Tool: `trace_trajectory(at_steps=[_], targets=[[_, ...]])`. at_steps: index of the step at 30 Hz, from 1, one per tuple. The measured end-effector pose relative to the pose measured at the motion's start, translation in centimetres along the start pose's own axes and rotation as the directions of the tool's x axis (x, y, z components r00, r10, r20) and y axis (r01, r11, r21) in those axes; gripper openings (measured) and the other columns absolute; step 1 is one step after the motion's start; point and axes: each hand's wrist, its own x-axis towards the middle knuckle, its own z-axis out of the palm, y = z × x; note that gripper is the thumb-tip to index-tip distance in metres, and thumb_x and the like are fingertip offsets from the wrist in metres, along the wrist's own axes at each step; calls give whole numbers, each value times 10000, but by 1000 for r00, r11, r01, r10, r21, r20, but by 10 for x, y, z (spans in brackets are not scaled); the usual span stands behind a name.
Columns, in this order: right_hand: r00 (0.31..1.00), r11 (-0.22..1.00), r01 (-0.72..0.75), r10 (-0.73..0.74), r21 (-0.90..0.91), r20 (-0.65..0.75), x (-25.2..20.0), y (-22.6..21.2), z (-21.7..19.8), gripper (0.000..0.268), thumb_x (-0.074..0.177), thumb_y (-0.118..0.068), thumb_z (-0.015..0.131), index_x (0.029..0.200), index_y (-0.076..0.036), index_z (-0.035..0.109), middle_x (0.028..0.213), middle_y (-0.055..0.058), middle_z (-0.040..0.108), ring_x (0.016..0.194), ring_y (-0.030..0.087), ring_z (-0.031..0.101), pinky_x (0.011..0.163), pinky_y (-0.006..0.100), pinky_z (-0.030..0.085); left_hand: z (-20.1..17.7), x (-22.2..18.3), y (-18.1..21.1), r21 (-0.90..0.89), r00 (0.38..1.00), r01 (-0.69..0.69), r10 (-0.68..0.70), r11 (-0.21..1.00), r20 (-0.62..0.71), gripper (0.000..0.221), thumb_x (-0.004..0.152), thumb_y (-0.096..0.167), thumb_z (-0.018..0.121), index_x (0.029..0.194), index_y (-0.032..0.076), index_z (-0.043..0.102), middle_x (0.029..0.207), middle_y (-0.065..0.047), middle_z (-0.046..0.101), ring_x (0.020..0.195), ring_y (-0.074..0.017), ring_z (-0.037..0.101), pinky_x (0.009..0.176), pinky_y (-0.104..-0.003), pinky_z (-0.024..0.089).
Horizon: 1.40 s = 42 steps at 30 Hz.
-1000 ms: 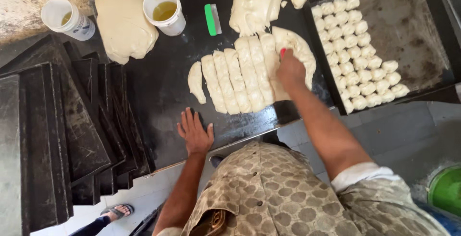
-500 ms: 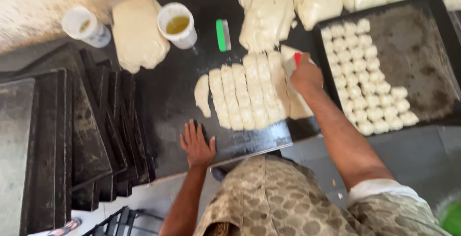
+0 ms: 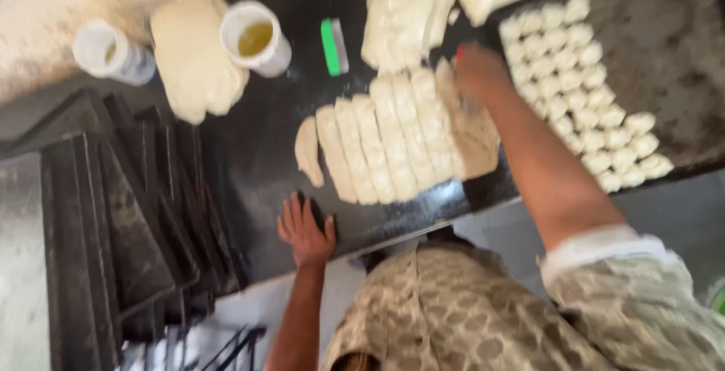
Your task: The person uses a bench scraper to cut portions of dough from a larger mass, then uses their hands to roll and pinch the small portions into rounded shapes, placing them onto a metal baking tray.
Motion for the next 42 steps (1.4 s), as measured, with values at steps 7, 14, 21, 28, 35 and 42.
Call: trace_trajectory(at_steps=[7,14,21,28,35,42], targets=[[953,964,-214,241,157,-184,-49,-11,20,486,869,-116,673,1301,32,507,1053,289,715,1022,459,690,875,529,548,1,-4,-5,19,996,-30,28,999,79,681,957,444,594,1450,-18,503,1658,-225,315,1550,-409,236,1208,-638,144],[977,976,-213,212,-40,-33,-94,-16,17,480,876,-224,717,1257,15,548,1090,284,719,1048,441,697,935,533,528,2,9,-3,-34,999,-43,42,998,-14,685,933,433,619,1418,-40,518,1637,-242,314,1528,-417,227,1189,-646,151],[969,970,-243,241,20,51,-150,-17,11,361,961,-200,620,1229,23,525,1077,331,681,1035,498,663,891,556,529,-6,-5,-2,-8,994,-17,18,1000,103,679,931,416,632,1434,-23,510,1651,-227,316,1544,-402,229,1198,-655,168],[949,951,-300,305,76,-72,-185,-39,29,374,909,-88,578,1255,33,499,1047,334,698,1015,519,678,912,572,522,-4,-10,-4,-10,997,21,-20,1000,79,694,931,435,627,1445,-16,507,1653,-232,322,1541,-408,235,1199,-648,168],[923,960,-223,263,167,-281,-107,1,-51,444,965,-174,664,1309,27,470,1061,349,683,1019,535,647,898,587,501,7,-1,-5,-4,999,24,-24,1000,38,701,920,439,641,1438,-14,507,1637,-225,344,1534,-419,249,1198,-648,148],[900,949,-254,303,186,-314,17,37,-4,533,854,-92,703,1301,60,456,1072,317,691,1028,496,659,880,548,521,2,-1,1,29,996,43,-45,999,75,673,923,416,649,1429,-7,510,1645,-220,335,1545,-413,244,1206,-648,139]])
